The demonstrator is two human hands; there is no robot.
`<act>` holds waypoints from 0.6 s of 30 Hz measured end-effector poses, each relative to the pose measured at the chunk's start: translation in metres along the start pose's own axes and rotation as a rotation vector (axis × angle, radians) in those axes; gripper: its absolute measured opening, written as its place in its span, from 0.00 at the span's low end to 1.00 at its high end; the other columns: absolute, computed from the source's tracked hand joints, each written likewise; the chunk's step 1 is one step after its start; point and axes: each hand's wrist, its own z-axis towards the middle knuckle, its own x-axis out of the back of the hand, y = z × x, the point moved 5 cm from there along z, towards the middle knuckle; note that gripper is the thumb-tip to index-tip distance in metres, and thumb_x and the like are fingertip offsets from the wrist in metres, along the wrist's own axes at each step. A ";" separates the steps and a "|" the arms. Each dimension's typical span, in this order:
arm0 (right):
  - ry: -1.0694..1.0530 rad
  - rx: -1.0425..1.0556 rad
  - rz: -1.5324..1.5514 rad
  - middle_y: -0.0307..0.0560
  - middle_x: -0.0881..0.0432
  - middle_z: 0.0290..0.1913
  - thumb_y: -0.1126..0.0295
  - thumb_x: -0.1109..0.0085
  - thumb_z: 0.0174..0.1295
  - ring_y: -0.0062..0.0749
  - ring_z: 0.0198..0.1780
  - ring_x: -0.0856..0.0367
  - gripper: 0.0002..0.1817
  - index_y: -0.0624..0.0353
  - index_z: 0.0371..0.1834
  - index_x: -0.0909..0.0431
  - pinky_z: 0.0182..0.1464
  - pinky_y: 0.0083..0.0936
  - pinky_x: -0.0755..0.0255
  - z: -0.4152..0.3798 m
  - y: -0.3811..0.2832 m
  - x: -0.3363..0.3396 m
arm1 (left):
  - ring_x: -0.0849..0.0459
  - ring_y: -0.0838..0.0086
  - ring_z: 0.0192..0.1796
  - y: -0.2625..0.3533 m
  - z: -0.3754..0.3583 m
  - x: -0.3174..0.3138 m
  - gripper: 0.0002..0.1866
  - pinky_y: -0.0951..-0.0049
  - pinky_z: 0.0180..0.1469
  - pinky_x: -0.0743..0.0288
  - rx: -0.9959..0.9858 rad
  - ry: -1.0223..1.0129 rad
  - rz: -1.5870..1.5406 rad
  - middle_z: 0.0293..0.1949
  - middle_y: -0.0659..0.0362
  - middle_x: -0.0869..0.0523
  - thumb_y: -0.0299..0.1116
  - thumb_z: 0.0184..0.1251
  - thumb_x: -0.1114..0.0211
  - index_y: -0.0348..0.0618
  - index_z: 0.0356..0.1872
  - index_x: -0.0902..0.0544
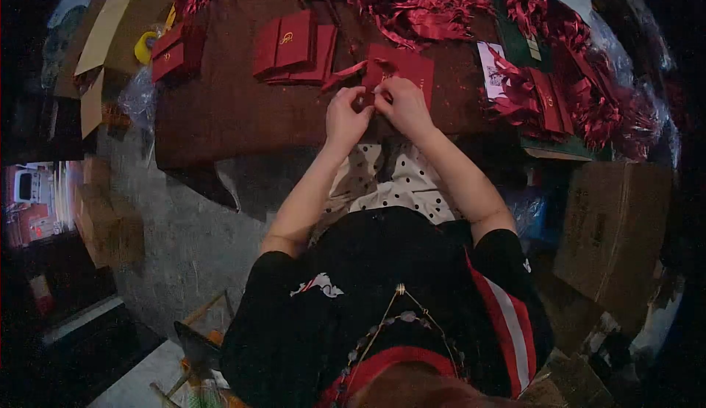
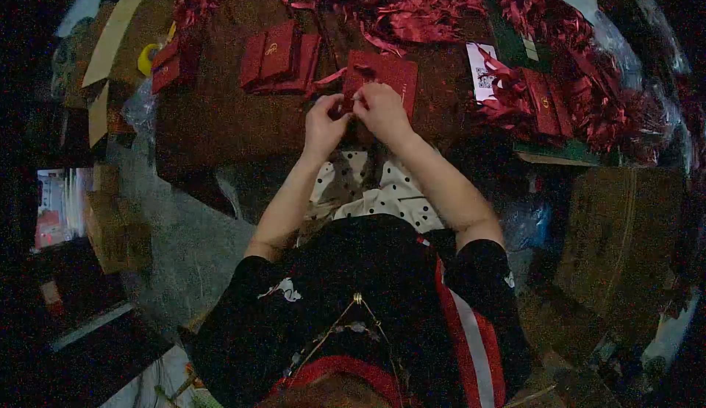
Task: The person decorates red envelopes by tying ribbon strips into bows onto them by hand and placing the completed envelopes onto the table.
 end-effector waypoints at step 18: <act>-0.305 0.076 0.003 0.55 0.16 0.34 0.67 0.36 0.55 0.51 0.39 0.16 0.10 0.63 0.35 0.18 0.44 0.40 0.24 0.020 0.001 -0.003 | 0.14 0.57 0.42 0.001 0.001 0.003 0.20 0.61 0.46 0.20 -0.029 -0.085 0.015 0.38 0.51 0.16 0.31 0.52 0.26 0.41 0.49 0.14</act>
